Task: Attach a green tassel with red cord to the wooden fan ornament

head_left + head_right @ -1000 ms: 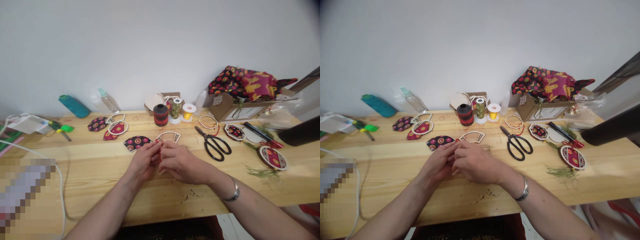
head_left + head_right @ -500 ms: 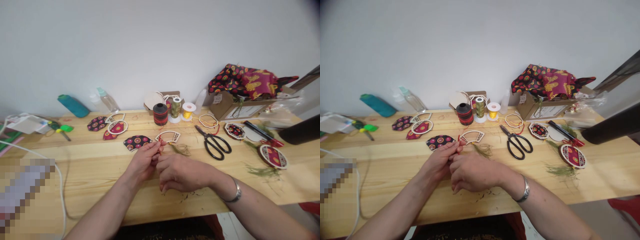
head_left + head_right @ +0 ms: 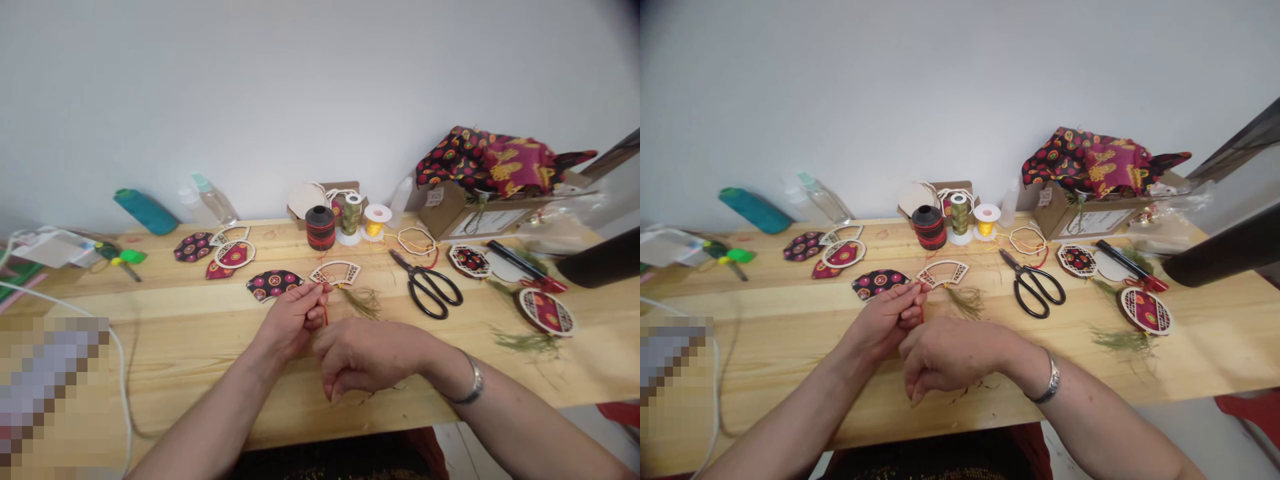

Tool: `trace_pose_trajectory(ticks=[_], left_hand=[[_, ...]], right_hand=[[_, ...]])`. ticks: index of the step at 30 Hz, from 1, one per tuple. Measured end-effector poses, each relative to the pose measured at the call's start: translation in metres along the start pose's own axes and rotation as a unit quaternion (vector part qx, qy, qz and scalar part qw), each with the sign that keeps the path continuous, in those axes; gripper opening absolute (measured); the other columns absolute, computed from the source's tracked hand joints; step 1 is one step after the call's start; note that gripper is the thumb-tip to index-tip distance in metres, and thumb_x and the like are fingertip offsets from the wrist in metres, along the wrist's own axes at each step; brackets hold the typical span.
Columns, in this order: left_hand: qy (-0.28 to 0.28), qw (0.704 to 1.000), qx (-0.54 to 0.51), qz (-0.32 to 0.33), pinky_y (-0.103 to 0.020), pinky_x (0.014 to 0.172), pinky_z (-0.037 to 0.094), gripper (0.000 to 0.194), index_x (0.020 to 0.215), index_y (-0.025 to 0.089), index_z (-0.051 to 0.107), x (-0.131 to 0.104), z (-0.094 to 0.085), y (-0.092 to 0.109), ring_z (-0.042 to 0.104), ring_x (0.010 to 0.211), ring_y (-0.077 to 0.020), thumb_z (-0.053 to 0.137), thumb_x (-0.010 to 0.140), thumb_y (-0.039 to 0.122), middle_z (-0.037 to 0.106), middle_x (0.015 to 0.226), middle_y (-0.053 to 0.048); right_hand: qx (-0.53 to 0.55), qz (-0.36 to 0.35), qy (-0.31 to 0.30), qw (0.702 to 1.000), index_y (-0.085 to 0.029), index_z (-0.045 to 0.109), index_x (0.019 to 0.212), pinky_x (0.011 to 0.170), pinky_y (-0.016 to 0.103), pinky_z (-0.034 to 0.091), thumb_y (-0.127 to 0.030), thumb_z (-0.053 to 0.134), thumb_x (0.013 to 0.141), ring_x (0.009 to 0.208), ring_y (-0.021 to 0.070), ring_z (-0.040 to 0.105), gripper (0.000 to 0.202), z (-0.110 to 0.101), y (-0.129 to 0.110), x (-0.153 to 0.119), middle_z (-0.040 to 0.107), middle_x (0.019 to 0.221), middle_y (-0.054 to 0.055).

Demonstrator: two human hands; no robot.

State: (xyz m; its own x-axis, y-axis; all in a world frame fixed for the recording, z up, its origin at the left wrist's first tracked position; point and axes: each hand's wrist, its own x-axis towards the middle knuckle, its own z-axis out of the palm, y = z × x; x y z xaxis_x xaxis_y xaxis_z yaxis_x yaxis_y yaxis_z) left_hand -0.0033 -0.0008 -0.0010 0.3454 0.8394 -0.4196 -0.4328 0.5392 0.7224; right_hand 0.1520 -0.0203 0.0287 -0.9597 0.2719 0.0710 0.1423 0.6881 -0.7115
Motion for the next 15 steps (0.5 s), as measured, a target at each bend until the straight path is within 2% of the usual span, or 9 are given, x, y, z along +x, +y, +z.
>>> trace_pose_trajectory(ticks=[3, 5, 7, 9, 10, 12, 13, 15], left_hand=[[0.0, 1.0, 0.012, 0.006, -0.012, 0.04, 0.021, 0.023, 0.08, 0.007, 0.068, 0.0, 0.001, -0.002, 0.033, 0.042, 0.0004, 0.077, 0.067, 0.024, 0.048, 0.058, 0.003], [-0.003, 1.0, 0.017, 0.011, -0.013, 0.041, 0.02, 0.024, 0.081, 0.007, 0.068, 0.0, 0.002, -0.002, 0.032, 0.042, 0.0002, 0.077, 0.067, 0.025, 0.047, 0.056, 0.004], [-0.005, 1.0, 0.016, 0.012, -0.013, 0.041, 0.019, 0.025, 0.08, 0.006, 0.069, -0.001, 0.002, -0.002, 0.031, 0.042, 0.0003, 0.077, 0.066, 0.026, 0.047, 0.055, 0.004], [-0.006, 1.0, 0.017, 0.013, -0.013, 0.041, 0.019, 0.026, 0.078, 0.006, 0.069, -0.001, 0.003, -0.001, 0.031, 0.042, 0.0004, 0.078, 0.064, 0.027, 0.047, 0.055, 0.004], [-0.005, 1.0, 0.019, 0.013, -0.013, 0.042, 0.019, 0.027, 0.078, 0.006, 0.07, -0.002, 0.003, -0.001, 0.03, 0.042, 0.0005, 0.079, 0.064, 0.027, 0.047, 0.055, 0.004], [-0.002, 1.0, 0.028, 0.011, -0.013, 0.043, 0.02, 0.028, 0.079, 0.006, 0.071, -0.003, 0.004, 0.0, 0.03, 0.043, 0.0007, 0.079, 0.063, 0.028, 0.046, 0.056, 0.004], [-0.001, 0.999, 0.033, 0.007, -0.014, 0.043, 0.02, 0.029, 0.079, 0.005, 0.071, -0.004, 0.004, 0.0, 0.03, 0.043, 0.0008, 0.079, 0.062, 0.028, 0.046, 0.056, 0.004], [0.001, 0.999, 0.04, 0.006, -0.014, 0.043, 0.02, 0.03, 0.079, 0.005, 0.072, -0.006, 0.006, 0.001, 0.029, 0.043, 0.001, 0.079, 0.061, 0.028, 0.046, 0.056, 0.004]], right_hand=[[0.041, 0.017, 0.007, 0.999, -0.013, 0.073, 0.084, 0.07, 0.022, 0.042, -0.021, 0.063, 0.084, 0.072, 0.0107, 0.053, 0.012, 0.0, 0.001, -0.002, 0.062, 0.076, 0.002], [0.105, 0.032, 0.021, 0.994, -0.012, 0.072, 0.089, 0.063, 0.022, 0.041, -0.027, 0.067, 0.082, 0.065, 0.0096, 0.052, 0.017, -0.003, 0.001, -0.006, 0.063, 0.073, 0.002], [0.18, 0.055, 0.061, 0.98, -0.012, 0.072, 0.084, 0.055, 0.021, 0.038, -0.034, 0.066, 0.081, 0.056, 0.0078, 0.048, 0.023, -0.009, 0.001, -0.011, 0.061, 0.065, 0.0], [0.222, 0.106, 0.172, 0.954, -0.012, 0.068, 0.066, 0.048, 0.02, 0.032, -0.04, 0.061, 0.083, 0.049, 0.0063, 0.042, 0.033, -0.015, 0.004, -0.014, 0.054, 0.054, -0.002], [0.223, 0.145, 0.254, 0.93, -0.013, 0.064, 0.059, 0.046, 0.021, 0.029, -0.042, 0.058, 0.085, 0.047, 0.0059, 0.038, 0.039, -0.019, 0.007, -0.016, 0.049, 0.05, -0.003], [0.199, 0.23, 0.403, 0.863, -0.013, 0.059, 0.056, 0.044, 0.021, 0.024, -0.046, 0.056, 0.084, 0.046, 0.0055, 0.033, 0.043, -0.023, 0.016, -0.016, 0.041, 0.048, -0.005], [0.185, 0.264, 0.445, 0.836, -0.013, 0.059, 0.058, 0.043, 0.021, 0.021, -0.046, 0.057, 0.083, 0.046, 0.0054, 0.031, 0.041, -0.024, 0.021, -0.016, 0.039, 0.048, -0.005], [0.179, 0.303, 0.458, 0.817, -0.014, 0.061, 0.063, 0.043, 0.022, 0.018, -0.046, 0.058, 0.081, 0.046, 0.0054, 0.027, 0.038, -0.022, 0.031, -0.014, 0.036, 0.048, -0.006]])
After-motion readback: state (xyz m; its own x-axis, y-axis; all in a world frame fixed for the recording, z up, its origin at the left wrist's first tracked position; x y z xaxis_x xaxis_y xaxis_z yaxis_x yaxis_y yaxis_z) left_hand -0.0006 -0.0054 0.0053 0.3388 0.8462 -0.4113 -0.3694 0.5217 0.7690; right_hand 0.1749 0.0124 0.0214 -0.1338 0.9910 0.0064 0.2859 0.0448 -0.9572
